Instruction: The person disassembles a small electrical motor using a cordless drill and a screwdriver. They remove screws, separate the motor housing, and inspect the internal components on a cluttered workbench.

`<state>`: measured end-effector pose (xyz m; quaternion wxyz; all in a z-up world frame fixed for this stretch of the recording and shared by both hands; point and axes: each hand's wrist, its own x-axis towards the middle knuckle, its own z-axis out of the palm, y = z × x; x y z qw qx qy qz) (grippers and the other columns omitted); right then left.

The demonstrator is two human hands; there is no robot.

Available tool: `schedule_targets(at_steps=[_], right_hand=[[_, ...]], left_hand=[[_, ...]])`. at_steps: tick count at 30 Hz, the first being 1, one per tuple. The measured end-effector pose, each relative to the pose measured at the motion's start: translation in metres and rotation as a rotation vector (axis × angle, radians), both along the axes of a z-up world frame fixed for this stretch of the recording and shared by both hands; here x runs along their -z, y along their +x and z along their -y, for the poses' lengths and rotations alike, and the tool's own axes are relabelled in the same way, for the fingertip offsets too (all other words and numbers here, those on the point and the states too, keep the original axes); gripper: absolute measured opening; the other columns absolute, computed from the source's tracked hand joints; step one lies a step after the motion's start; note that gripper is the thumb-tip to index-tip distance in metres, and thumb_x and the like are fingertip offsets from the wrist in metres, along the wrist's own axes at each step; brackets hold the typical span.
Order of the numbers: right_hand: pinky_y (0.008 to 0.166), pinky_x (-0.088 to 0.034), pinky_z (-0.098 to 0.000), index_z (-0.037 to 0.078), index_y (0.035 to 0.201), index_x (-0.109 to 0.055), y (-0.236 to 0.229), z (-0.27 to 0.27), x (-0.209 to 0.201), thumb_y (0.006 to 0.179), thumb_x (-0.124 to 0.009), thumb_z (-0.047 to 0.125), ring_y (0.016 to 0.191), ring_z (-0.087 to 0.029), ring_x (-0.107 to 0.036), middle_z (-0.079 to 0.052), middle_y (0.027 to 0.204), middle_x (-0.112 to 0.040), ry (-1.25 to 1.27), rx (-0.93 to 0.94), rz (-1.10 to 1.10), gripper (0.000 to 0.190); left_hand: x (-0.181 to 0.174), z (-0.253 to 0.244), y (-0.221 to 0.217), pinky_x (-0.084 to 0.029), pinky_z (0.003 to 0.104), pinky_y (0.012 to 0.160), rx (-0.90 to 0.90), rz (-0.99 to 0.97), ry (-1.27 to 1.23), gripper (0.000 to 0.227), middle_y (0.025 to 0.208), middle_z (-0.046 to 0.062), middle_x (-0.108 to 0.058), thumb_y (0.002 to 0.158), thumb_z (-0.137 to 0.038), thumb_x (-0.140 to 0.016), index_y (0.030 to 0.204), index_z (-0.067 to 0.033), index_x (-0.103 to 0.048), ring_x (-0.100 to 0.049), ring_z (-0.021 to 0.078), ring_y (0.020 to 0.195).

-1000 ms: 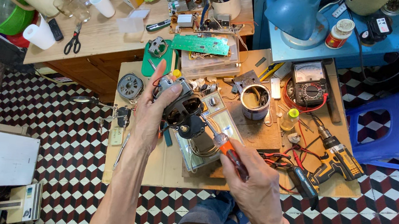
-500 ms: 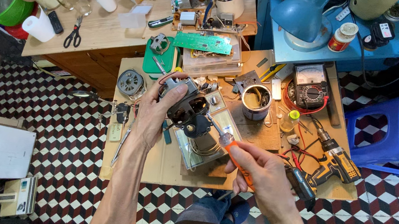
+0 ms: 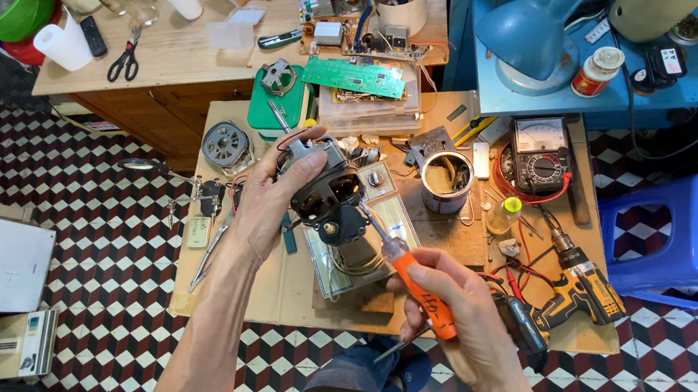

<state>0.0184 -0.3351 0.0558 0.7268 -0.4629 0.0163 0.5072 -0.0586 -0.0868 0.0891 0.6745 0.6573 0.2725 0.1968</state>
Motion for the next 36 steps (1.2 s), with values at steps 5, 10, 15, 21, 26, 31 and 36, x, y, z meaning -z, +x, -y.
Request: schedule_targets(at_steps=[5,10,15,21,26,31,36], right_hand=[[0.044,-0.047,-0.0248,-0.007,0.122,-0.063,-0.003,-0.002,-0.01,0.089,-0.066,0.018,0.048,-0.008,-0.054,-0.014,0.085,-0.076,-0.171,-0.048,0.394,0.042],[0.042,-0.047,-0.0271,-0.001,0.126,-0.063,-0.002,-0.002,-0.018,0.089,-0.067,0.017,0.049,-0.01,-0.053,-0.016,0.086,-0.077,-0.208,-0.062,0.45,0.041],[0.06,-0.06,-0.0277,0.004,0.125,-0.065,-0.016,-0.004,-0.025,0.09,-0.072,0.02,0.075,-0.013,-0.076,-0.012,0.091,-0.079,-0.392,-0.009,1.151,0.039],[0.055,-0.055,-0.0289,0.0,0.124,-0.066,-0.016,-0.002,-0.026,0.094,-0.069,0.018,0.066,-0.016,-0.072,-0.014,0.092,-0.075,-0.357,0.026,1.466,0.035],[0.042,-0.044,-0.0263,0.004,0.115,-0.074,0.006,0.001,-0.017,0.099,-0.062,0.028,0.047,-0.01,-0.054,-0.011,0.081,-0.077,-0.334,-0.196,0.431,0.031],[0.024,-0.035,-0.0166,-0.004,0.108,-0.06,0.02,0.001,0.004,0.102,-0.055,0.024,0.036,-0.005,-0.048,-0.016,0.077,-0.068,0.244,-0.125,-0.438,0.029],[0.021,-0.031,-0.0195,-0.004,0.105,-0.054,0.017,0.0,0.021,0.102,-0.051,0.031,0.032,-0.008,-0.046,-0.017,0.077,-0.067,0.228,-0.144,-0.571,0.036]], left_hand=[[0.0,0.002,0.001,-0.053,0.03,0.097,0.004,-0.019,0.023,0.052,0.123,0.006,-0.069,0.089,-0.037,-0.072,0.135,-0.0146,-0.066,-0.066,0.015,0.111],[-0.001,0.003,0.001,-0.054,0.03,0.097,0.009,-0.018,0.036,0.052,0.122,0.008,-0.07,0.089,-0.038,-0.072,0.135,-0.0141,-0.066,-0.067,0.0155,0.111],[-0.002,0.005,0.0,-0.057,0.032,0.096,-0.001,-0.029,0.011,0.055,0.124,0.008,-0.069,0.086,-0.039,-0.073,0.135,-0.0143,-0.065,-0.068,0.0165,0.111],[0.0,0.006,0.002,-0.054,0.032,0.099,0.007,-0.01,0.028,0.057,0.128,0.009,-0.068,0.086,-0.041,-0.075,0.135,-0.0134,-0.066,-0.066,0.0175,0.115],[-0.002,0.007,0.0,-0.053,0.034,0.101,0.02,-0.002,0.047,0.054,0.131,0.007,-0.065,0.086,-0.042,-0.075,0.133,-0.0144,-0.068,-0.065,0.0177,0.118],[-0.002,0.007,-0.001,-0.051,0.032,0.101,0.014,-0.038,0.098,0.054,0.126,0.007,-0.069,0.086,-0.042,-0.075,0.133,-0.0151,-0.068,-0.065,0.0161,0.116],[-0.003,0.005,-0.004,-0.052,0.032,0.1,0.02,-0.028,0.103,0.054,0.124,0.007,-0.071,0.087,-0.04,-0.075,0.133,-0.0135,-0.067,-0.066,0.0156,0.114]])
